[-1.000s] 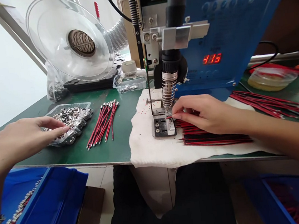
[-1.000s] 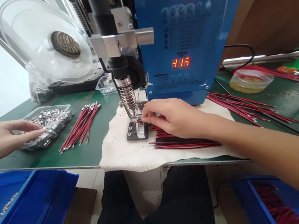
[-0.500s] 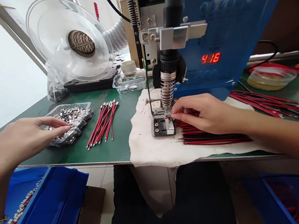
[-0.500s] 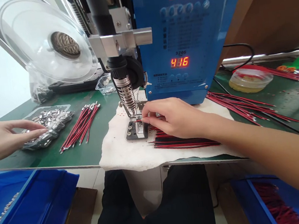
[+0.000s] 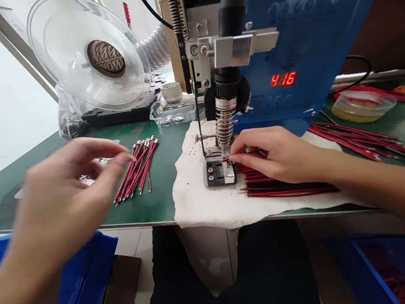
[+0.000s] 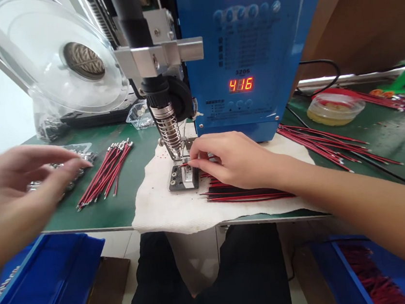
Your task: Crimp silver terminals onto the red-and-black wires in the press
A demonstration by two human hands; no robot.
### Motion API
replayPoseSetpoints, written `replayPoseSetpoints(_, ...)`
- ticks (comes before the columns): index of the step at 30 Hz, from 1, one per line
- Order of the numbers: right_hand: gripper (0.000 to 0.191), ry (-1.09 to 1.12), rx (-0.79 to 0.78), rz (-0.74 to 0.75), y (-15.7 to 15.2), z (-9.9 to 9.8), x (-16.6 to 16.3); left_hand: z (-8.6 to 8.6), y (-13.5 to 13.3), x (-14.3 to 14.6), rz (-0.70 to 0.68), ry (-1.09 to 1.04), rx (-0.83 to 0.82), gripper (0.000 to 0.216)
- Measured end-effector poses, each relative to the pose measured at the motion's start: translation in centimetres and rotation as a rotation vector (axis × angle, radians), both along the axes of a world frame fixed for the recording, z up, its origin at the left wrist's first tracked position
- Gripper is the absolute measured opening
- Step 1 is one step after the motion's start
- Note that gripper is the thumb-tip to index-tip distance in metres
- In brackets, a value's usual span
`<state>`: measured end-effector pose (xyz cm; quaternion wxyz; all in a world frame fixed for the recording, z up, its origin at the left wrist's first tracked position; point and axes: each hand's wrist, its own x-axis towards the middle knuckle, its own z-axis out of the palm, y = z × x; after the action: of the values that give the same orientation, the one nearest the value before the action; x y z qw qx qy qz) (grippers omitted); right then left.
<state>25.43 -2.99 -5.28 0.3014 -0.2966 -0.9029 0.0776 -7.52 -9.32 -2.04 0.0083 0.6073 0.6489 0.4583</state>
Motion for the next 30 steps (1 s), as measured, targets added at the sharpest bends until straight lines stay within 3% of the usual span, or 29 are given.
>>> replayPoseSetpoints(5, 0.015, 0.004, 0.001, -0.001, -0.1, -0.1, -0.1, -2.4, 0.1, 7.5, -0.312, -0.349, -0.032, 0.01)
replayPoseSetpoints(11, 0.012, 0.054, 0.021, 0.011, -0.3, -0.1, -0.1, -4.8, 1.7, 11.4, -0.514, -0.82, -0.127, 0.016)
replayPoseSetpoints(15, 0.014, 0.108, 0.014, 0.063, -0.7, 0.1, -0.1, -5.3, 1.7, 11.8, -0.514, -0.853, -0.188, 0.016)
replayPoseSetpoints(21, 0.015, 0.088, 0.012, -0.038, -1.0, 0.2, -0.2, -5.3, 1.3, 11.6, -0.46, -0.849, -0.19, 0.023)
replayPoseSetpoints(30, 0.015, 0.054, 0.022, -0.034, -0.9, 0.1, -0.3, -5.3, 0.9, 12.0, -0.402, -0.765, -0.233, 0.02)
